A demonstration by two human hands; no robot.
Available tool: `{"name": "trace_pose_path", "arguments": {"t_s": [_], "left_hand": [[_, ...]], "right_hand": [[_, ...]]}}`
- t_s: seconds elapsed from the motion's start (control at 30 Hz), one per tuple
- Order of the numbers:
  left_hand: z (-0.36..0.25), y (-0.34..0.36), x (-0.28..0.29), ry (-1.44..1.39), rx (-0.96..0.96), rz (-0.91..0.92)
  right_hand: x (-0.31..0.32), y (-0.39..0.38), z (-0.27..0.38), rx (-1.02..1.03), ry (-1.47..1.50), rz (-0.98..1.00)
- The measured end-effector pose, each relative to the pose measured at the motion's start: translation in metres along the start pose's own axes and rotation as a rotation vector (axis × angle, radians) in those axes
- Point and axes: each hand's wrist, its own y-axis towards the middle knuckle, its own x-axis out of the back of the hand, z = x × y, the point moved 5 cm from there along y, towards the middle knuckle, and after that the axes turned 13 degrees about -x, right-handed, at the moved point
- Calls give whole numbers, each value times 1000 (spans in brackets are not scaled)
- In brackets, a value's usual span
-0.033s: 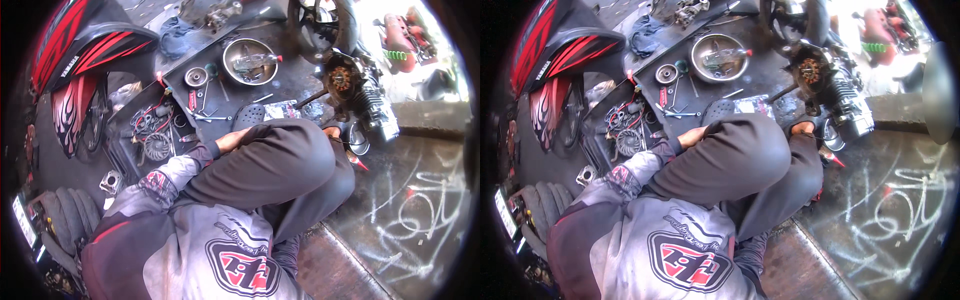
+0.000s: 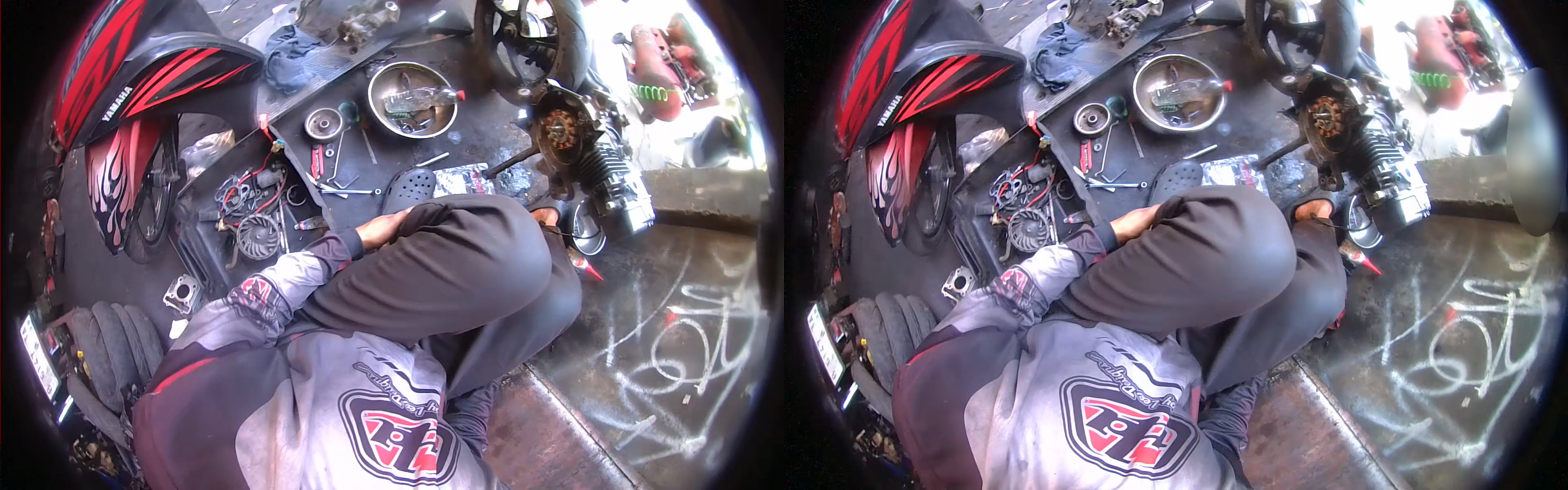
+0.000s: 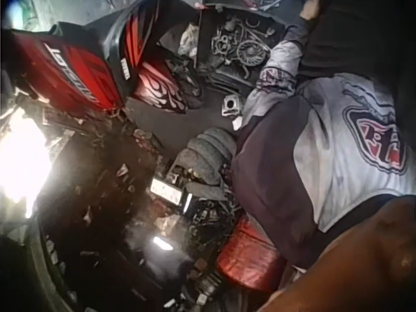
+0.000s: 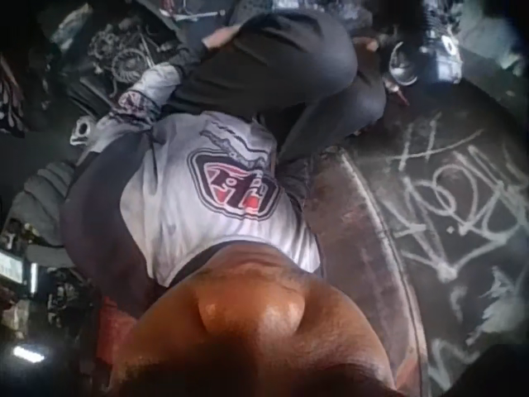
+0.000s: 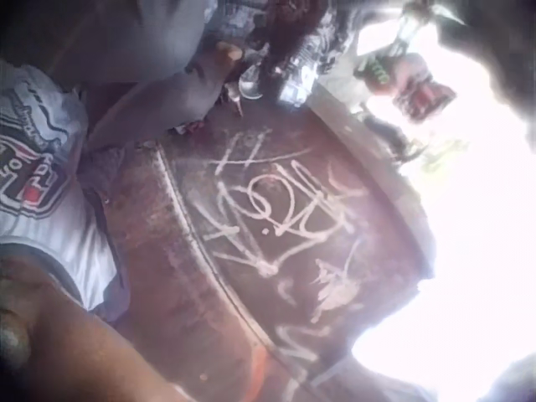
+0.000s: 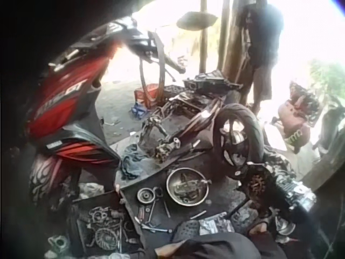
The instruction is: Repairing and assembling components of a motorcycle engine stator and housing.
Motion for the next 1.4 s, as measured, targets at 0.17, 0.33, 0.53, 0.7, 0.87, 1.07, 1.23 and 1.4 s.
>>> {"name": "trace_pose_path", "arguments": {"t_s": [0.17, 0.33, 0.53, 0.7, 0.87, 1.07, 1.23, 1.4], "left_hand": [[-132, -42, -26, 65, 12, 103], [-135, -74, -13, 238, -99, 152], [-114, -63, 1, 221, -125, 185], [-117, -70, 9, 199, -217, 178], [-111, -68, 17, 204, -323, 80], [-101, -76, 31, -79, -131, 46], [-79, -64, 39, -29, -137, -7], [-79, -62, 40, -111, -95, 68]], "right_hand": [[6, -15, 60, -10, 176, 49], [-1, -26, 138, -23, 317, 119], [-22, -94, 258, 108, 157, 170], [-63, -131, 350, 421, 33, 173], [-133, -122, 385, 609, -438, 224], [-206, -103, 359, 492, -775, 471], [-223, -132, 370, 607, -933, 591], [-230, -127, 374, 591, -942, 536]]}}
